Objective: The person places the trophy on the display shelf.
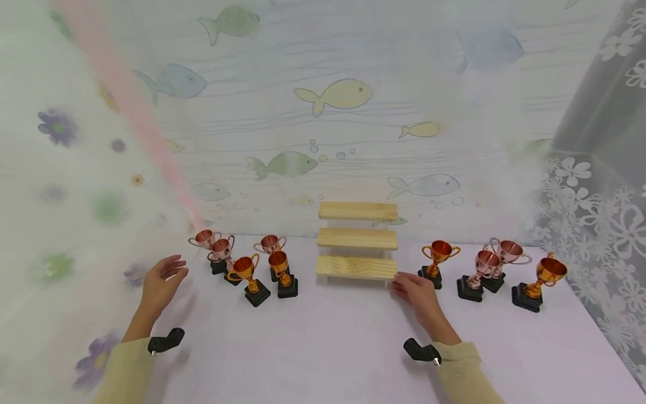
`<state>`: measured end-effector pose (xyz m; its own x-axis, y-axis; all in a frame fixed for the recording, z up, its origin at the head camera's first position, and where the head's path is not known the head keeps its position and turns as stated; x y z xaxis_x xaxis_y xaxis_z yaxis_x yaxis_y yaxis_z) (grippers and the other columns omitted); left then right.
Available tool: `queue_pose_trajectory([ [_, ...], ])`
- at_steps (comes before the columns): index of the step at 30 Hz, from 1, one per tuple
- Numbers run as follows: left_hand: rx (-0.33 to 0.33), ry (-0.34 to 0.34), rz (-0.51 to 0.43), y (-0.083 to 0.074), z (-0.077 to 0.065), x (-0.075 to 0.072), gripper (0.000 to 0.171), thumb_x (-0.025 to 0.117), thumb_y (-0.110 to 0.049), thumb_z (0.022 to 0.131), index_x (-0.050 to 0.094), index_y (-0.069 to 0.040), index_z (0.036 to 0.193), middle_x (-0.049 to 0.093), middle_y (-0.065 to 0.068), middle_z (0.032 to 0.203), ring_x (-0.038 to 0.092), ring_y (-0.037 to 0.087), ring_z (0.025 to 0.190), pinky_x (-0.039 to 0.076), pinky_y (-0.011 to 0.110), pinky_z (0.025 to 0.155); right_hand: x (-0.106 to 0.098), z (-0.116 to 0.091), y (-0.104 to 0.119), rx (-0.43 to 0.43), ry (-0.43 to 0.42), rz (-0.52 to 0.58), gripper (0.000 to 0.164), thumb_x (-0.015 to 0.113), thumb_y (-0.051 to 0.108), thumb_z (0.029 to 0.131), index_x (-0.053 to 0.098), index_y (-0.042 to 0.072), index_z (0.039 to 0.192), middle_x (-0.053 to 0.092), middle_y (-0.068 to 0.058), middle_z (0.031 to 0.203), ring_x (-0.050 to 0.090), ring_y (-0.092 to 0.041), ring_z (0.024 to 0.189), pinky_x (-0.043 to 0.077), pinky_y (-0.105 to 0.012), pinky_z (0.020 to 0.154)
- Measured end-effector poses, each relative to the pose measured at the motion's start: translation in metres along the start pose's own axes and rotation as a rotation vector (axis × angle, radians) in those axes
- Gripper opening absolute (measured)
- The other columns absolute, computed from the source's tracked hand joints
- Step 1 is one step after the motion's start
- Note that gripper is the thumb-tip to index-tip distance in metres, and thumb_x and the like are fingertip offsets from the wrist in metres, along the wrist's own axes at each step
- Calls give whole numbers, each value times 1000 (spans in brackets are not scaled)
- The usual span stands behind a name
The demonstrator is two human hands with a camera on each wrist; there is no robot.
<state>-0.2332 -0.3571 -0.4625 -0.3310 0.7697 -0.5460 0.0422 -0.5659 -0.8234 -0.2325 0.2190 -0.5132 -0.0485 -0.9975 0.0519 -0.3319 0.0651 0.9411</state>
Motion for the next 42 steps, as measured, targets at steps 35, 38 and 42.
queue_pose_trajectory([
  [35,-1,5,-192,-8,55,30,61,80,-24,90,55,-1,140,62,13,123,58,0,95,52,6,76,5,7,-9,48,-30,155,61,57,16,105,31,-9,154,66,5,106,68,-1,91,58,-20,90],
  [38,7,-34,-216,-6,55,29,57,81,-19,88,58,0,136,63,3,112,59,1,92,53,6,74,5,7,-9,40,-26,154,61,56,17,105,30,-9,154,67,3,108,67,-1,91,58,-20,90],
  [42,10,-77,-277,-7,55,26,52,81,-10,87,59,1,133,60,-4,104,57,4,90,52,7,71,5,6,-10,43,-39,126,62,56,20,106,31,-7,155,61,-9,129,66,0,93,57,-19,92],
])
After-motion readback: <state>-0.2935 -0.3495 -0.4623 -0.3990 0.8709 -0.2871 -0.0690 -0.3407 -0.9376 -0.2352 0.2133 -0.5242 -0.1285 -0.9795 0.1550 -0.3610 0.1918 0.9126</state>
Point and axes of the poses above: each hand's wrist, its own z-axis towards the middle knuckle, its own x-axis out of the palm, y = z × x, the point moved 1 cm from there along z, towards the middle knuckle
